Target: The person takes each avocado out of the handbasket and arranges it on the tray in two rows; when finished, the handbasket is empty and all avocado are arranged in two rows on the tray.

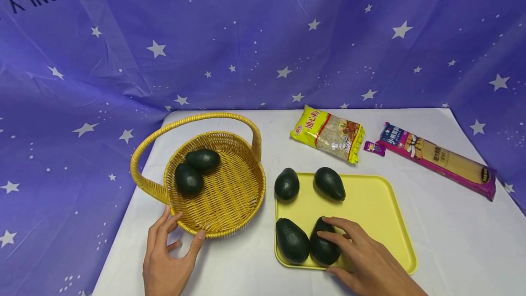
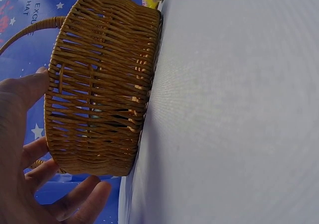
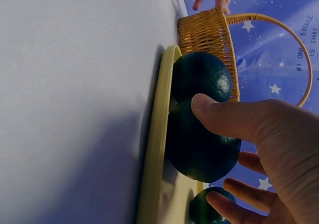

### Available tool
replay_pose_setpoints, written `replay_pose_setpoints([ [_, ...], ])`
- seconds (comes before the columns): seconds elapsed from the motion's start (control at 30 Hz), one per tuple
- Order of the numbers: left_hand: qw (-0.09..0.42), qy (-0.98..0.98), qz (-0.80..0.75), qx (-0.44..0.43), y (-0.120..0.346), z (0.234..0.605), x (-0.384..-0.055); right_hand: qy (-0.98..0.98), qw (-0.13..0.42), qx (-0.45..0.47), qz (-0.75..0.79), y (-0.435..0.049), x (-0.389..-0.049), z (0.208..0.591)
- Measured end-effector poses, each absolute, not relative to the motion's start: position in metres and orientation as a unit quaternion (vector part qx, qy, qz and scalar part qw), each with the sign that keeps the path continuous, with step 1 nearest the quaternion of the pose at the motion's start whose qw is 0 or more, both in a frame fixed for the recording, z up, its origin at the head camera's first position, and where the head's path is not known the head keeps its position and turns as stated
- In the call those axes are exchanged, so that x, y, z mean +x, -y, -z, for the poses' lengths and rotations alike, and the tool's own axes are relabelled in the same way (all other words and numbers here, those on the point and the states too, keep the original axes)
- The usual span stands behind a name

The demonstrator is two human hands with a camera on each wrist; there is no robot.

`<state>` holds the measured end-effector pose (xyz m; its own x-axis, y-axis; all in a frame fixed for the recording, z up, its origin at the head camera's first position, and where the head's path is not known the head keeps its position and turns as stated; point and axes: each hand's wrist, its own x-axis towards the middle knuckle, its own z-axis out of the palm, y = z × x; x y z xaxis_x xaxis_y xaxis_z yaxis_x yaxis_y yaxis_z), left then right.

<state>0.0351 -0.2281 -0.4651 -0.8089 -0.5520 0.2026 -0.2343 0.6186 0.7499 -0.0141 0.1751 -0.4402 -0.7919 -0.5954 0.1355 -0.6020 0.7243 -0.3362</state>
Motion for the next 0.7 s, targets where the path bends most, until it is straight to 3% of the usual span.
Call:
replay_pose_setpoints([
  [0.23, 0.213, 0.875, 0.372, 0.225, 0.229, 0.465, 0.035, 0.929, -0.006, 0.32, -0.185, -0.172, -0.018, 0.434],
  [0.7, 0.209, 0.874, 0.375, 0.227, 0.229, 0.466, 0.035, 0.914, 0.081, 0.354, -0.179, -0.168, -0.032, 0.42],
])
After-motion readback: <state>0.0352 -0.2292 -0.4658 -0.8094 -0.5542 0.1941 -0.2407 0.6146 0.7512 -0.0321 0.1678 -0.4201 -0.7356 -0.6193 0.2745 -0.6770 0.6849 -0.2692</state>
